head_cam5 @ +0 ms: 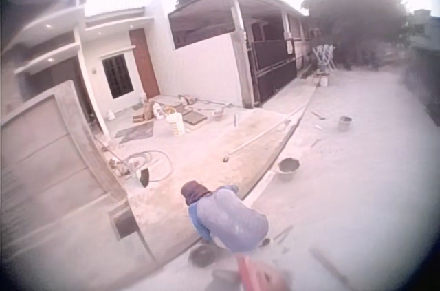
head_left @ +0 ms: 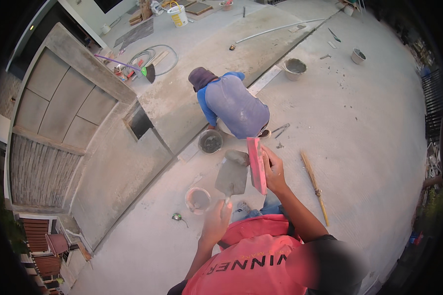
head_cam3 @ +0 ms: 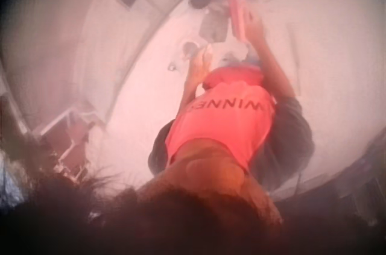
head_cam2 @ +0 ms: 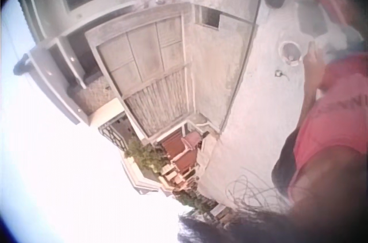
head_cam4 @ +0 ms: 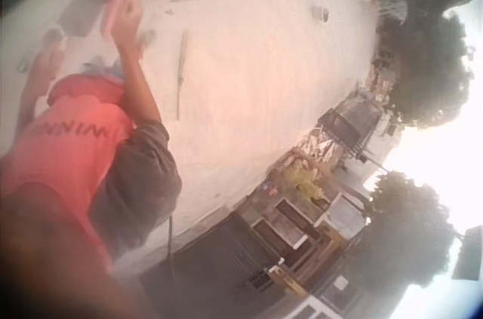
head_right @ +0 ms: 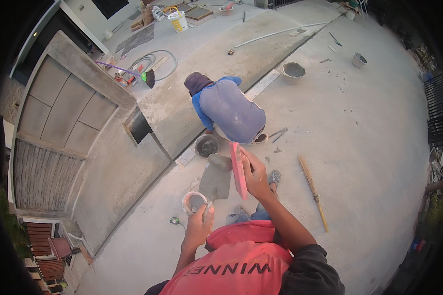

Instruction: The person applies cement to a crack in a concrete floor using a trowel and a pink float. They repeatedly scoop cement from a bucket and smooth it into the crack, working along a linear joint on the floor.

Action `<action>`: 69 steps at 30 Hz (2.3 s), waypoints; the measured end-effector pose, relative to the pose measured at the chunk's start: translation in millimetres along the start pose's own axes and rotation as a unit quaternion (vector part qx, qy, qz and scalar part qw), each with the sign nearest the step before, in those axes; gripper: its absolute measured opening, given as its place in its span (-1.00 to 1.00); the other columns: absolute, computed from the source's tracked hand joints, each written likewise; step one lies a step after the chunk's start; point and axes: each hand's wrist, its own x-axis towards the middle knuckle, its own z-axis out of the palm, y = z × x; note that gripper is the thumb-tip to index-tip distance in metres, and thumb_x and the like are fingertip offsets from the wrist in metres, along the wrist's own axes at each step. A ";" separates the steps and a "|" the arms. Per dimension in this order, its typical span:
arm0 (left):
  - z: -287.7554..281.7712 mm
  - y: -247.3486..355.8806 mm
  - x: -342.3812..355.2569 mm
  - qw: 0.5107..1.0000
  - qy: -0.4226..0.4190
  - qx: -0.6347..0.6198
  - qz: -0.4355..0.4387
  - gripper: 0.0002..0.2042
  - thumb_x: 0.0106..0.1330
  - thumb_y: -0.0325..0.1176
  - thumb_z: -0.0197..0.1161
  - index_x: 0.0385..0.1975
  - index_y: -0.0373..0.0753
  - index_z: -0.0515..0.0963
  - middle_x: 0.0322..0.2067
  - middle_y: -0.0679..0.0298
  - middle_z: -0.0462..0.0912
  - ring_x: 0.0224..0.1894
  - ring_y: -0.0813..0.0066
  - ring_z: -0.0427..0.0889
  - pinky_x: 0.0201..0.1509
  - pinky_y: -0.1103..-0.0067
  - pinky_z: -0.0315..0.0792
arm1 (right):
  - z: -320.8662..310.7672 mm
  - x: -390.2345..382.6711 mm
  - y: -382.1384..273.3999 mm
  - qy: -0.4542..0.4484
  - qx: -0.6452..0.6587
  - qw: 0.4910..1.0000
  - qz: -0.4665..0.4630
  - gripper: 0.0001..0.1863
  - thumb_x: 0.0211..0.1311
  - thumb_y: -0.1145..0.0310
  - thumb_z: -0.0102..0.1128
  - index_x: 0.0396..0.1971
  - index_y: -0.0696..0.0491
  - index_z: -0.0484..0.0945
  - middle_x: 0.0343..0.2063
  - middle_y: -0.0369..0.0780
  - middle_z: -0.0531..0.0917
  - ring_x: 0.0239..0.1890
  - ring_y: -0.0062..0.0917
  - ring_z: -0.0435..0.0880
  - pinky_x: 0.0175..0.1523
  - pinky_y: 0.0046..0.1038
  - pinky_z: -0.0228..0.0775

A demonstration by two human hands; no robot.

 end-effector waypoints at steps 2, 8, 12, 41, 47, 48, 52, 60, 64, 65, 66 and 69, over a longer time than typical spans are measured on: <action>16.0 32.8 15.9 0.998 -0.031 0.042 0.032 -0.66 0.63 -0.09 0.12 -0.16 -0.31 0.51 -0.59 0.05 0.55 -0.55 0.13 0.57 -0.43 0.30 0.41 | -32.9 2.1 -1.6 0.064 -0.098 0.985 -0.125 -0.58 0.69 0.28 -0.02 0.31 0.19 0.57 -0.21 -0.19 0.73 -0.26 -0.57 0.62 -0.15 -0.46 0.48; 98.5 110.5 72.7 0.984 -0.157 0.085 0.028 -0.58 0.63 -0.01 0.05 -0.11 -0.34 0.48 -0.48 -0.21 0.60 -0.31 -0.35 0.64 -0.27 0.07 0.42 | -140.3 -1.4 -31.6 0.102 -0.261 0.955 -0.100 -0.57 0.50 0.42 0.14 0.29 0.22 0.57 -0.29 0.05 0.63 -0.35 -0.17 0.65 -0.22 -0.21 0.50; 184.7 153.1 122.5 0.967 -0.238 0.083 0.027 -0.58 0.63 -0.01 0.04 -0.09 -0.35 0.48 -0.47 -0.23 0.62 -0.30 -0.36 0.65 -0.26 0.05 0.43 | -235.6 15.0 -32.3 0.117 -0.365 0.915 -0.124 -0.58 0.50 0.40 0.16 0.29 0.16 0.60 -0.37 -0.03 0.57 -0.40 -0.19 0.60 -0.29 -0.25 0.45; 560.3 497.8 545.3 0.825 -0.450 0.201 0.275 -0.84 0.50 -0.32 0.15 -0.12 -0.27 0.55 -0.15 0.02 0.65 -0.24 -0.03 0.71 -0.19 0.19 0.65 | -881.1 436.6 50.3 -0.063 0.020 0.986 0.152 -0.55 0.58 0.05 0.22 -0.01 0.18 0.78 -0.24 -0.32 0.78 -0.17 -0.65 0.66 -0.04 -0.50 0.53; 612.8 545.7 673.7 0.860 -0.398 0.159 0.278 -0.65 0.52 -0.08 0.26 -0.04 -0.29 0.63 -0.57 -0.08 0.59 -0.56 0.08 0.60 -0.38 0.29 0.45 | -899.6 551.7 18.9 -0.001 -0.191 0.981 0.044 -0.63 0.56 0.20 0.18 0.04 0.18 0.76 -0.27 -0.20 0.80 -0.28 -0.56 0.66 -0.12 -0.41 0.52; 623.3 556.8 691.5 0.865 -0.402 0.158 0.255 -0.65 0.52 -0.08 0.26 -0.04 -0.30 0.63 -0.56 -0.09 0.60 -0.55 0.06 0.61 -0.38 0.29 0.45 | -903.5 571.6 13.6 -0.005 -0.231 0.973 -0.003 -0.64 0.54 0.21 0.19 0.04 0.17 0.77 -0.30 -0.17 0.79 -0.31 -0.53 0.67 -0.14 -0.40 0.52; 673.0 594.8 750.9 0.895 -0.399 0.154 0.126 -0.64 0.52 -0.08 0.26 -0.04 -0.31 0.63 -0.54 -0.12 0.61 -0.51 0.00 0.66 -0.36 0.27 0.46 | -897.9 625.2 18.9 0.070 -0.503 0.858 -0.077 -0.65 0.37 0.28 0.35 0.10 0.05 0.73 -0.43 -0.20 0.59 -0.41 -0.38 0.64 -0.31 -0.37 0.56; 789.3 644.7 885.4 0.932 -0.328 0.108 0.107 -0.65 0.54 -0.09 0.25 -0.04 -0.32 0.62 -0.50 -0.12 0.63 -0.48 -0.04 0.65 -0.32 0.27 0.48 | -979.0 761.2 77.5 0.061 -0.528 0.836 -0.137 -0.62 0.27 0.30 0.43 0.07 0.05 0.71 -0.36 -0.25 0.58 -0.42 -0.40 0.62 -0.38 -0.37 0.53; 837.1 677.3 946.8 0.958 -0.271 0.070 0.069 -0.65 0.55 -0.10 0.23 -0.01 -0.31 0.62 -0.54 -0.08 0.62 -0.52 0.01 0.66 -0.34 0.28 0.48 | -1042.7 843.3 102.9 0.048 -0.372 0.925 -0.063 -0.69 0.42 0.26 0.33 0.04 0.09 0.72 -0.40 -0.25 0.62 -0.43 -0.54 0.61 -0.38 -0.45 0.49; 844.8 686.6 965.3 0.961 -0.255 0.069 0.082 -0.65 0.56 -0.10 0.23 0.01 -0.31 0.61 -0.56 -0.06 0.61 -0.53 0.05 0.65 -0.36 0.29 0.47 | -1058.1 866.7 109.2 0.069 -0.286 0.956 -0.026 -0.71 0.47 0.24 0.30 0.01 0.10 0.72 -0.40 -0.25 0.65 -0.43 -0.58 0.60 -0.36 -0.48 0.48; 854.2 693.3 979.0 0.962 -0.247 0.064 0.093 -0.65 0.57 -0.10 0.22 0.03 -0.30 0.61 -0.58 -0.03 0.60 -0.55 0.10 0.64 -0.38 0.31 0.46 | -1073.5 883.1 115.6 0.090 -0.202 0.975 0.022 -0.72 0.51 0.22 0.27 -0.02 0.11 0.72 -0.39 -0.25 0.67 -0.43 -0.62 0.59 -0.34 -0.50 0.47; 861.0 718.0 1004.0 0.975 -0.206 0.029 0.076 -0.65 0.57 -0.11 0.22 0.05 -0.31 0.58 -0.64 0.04 0.58 -0.59 0.24 0.63 -0.42 0.35 0.43 | -1108.3 943.4 142.2 0.137 0.153 0.958 0.203 -0.65 0.64 0.20 0.12 -0.01 0.19 0.72 -0.36 -0.33 0.71 -0.38 -0.71 0.53 -0.30 -0.53 0.40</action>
